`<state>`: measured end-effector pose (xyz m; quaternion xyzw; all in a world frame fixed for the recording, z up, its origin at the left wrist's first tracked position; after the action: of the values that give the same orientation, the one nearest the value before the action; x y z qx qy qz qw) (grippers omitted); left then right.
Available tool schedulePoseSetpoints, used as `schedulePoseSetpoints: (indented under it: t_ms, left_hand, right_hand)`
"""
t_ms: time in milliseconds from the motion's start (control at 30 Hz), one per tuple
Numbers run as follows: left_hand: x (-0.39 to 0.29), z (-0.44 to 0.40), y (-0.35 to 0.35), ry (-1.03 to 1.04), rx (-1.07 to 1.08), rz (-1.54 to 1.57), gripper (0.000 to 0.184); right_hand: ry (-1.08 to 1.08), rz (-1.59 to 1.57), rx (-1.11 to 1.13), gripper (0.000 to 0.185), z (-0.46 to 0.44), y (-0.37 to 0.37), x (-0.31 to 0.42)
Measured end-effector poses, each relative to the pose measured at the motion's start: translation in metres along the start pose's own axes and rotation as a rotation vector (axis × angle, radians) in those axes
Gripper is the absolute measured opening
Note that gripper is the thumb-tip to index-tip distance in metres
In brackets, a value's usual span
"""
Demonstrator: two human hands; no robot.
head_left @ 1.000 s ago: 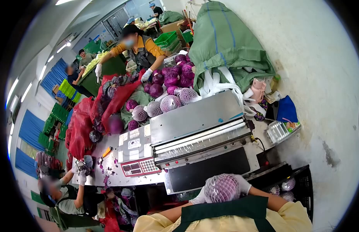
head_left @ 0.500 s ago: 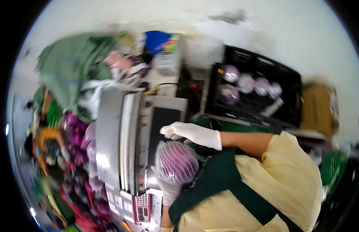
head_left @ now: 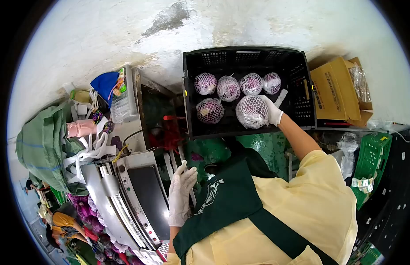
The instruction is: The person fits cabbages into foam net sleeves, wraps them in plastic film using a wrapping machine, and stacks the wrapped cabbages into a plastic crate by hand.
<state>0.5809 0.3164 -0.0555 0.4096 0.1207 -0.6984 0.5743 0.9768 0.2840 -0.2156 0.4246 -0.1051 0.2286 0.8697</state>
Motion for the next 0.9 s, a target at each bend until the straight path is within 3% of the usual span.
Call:
schedulePoseSetpoints:
  t_ms: [33,133,167,200,300,367,467,500,533,567,633,700,733,833,867,900]
  left_hand:
    - [0.003,-0.007,0.002,-0.058,-0.007,0.030,0.066]
    - [0.008,-0.023,0.003,-0.135,-0.030,0.103,0.064]
    - [0.009,-0.024,0.003,-0.155,-0.035,0.150,0.064]
    - [0.009,-0.023,0.004,-0.150,-0.050,0.159,0.064]
    - [0.005,-0.016,0.001,-0.121,-0.151,0.170,0.062]
    - [0.007,-0.015,0.006,-0.159,-0.130,0.370,0.059]
    - [0.007,-0.029,0.013,-0.157,-0.112,0.365,0.056]
    - [0.007,-0.033,0.016,-0.152,-0.085,0.360,0.056]
    - [0.008,-0.035,0.017,-0.146,-0.084,0.361,0.056]
    - [0.011,-0.037,0.014,-0.158,-0.087,0.356,0.057]
    - [0.012,-0.033,0.011,-0.138,-0.108,0.421,0.057]
    - [0.019,-0.028,0.002,-0.125,-0.133,0.472,0.056]
    - [0.022,-0.027,-0.001,-0.127,-0.124,0.473,0.054]
    - [0.030,-0.008,-0.007,-0.055,-0.175,0.539,0.048]
    - [0.028,0.002,-0.013,-0.052,-0.172,0.558,0.048]
    - [0.035,0.007,-0.017,-0.016,-0.166,0.622,0.049]
  right_hand:
    - [-0.019,0.059,-0.040,0.048,-0.013,-0.019,-0.002]
    - [0.187,-0.437,-0.033,0.058,-0.053,-0.026,-0.041]
    - [0.153,-0.239,-0.159,0.062,-0.083,-0.067,-0.059]
    - [0.088,-0.372,-0.238,0.065,-0.095,-0.055,-0.068]
    - [-0.093,-0.570,-0.299,0.069,-0.139,-0.041,-0.084]
    - [-0.263,-0.548,-0.324,0.061,-0.188,-0.092,-0.082]
    - [-0.378,-0.496,-0.287,0.057,-0.202,-0.115,-0.060]
    - [-0.311,-0.517,-0.541,0.058,-0.198,-0.133,-0.062]
    - [-0.239,-0.534,-0.796,0.058,-0.171,-0.107,-0.062]
    - [-0.051,-0.346,-0.956,0.057,-0.133,-0.075,-0.060]
    - [0.080,-0.456,-0.631,0.056,-0.134,-0.080,-0.084]
    - [0.239,-0.558,-0.803,0.059,-0.123,-0.079,-0.110]
    - [0.415,-0.635,-0.687,0.059,-0.138,-0.107,-0.133]
    - [0.540,-0.467,-0.676,0.048,-0.142,-0.038,-0.138]
    - [0.578,-0.338,-0.003,0.047,-0.166,-0.043,-0.140]
    - [0.403,-0.486,-0.269,0.050,-0.208,-0.056,-0.134]
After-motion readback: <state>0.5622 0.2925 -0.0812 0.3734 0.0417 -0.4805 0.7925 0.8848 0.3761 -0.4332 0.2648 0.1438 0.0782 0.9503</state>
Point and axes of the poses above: each hand's wrist, its own z-axis away from the middle knuckle, its own y-axis out of the palm, x = y × z, the point moved 4 cm from there along -z, towards the middle knuckle, and after that the axes turned 4 degrees about -y, right-handed, at the moved point
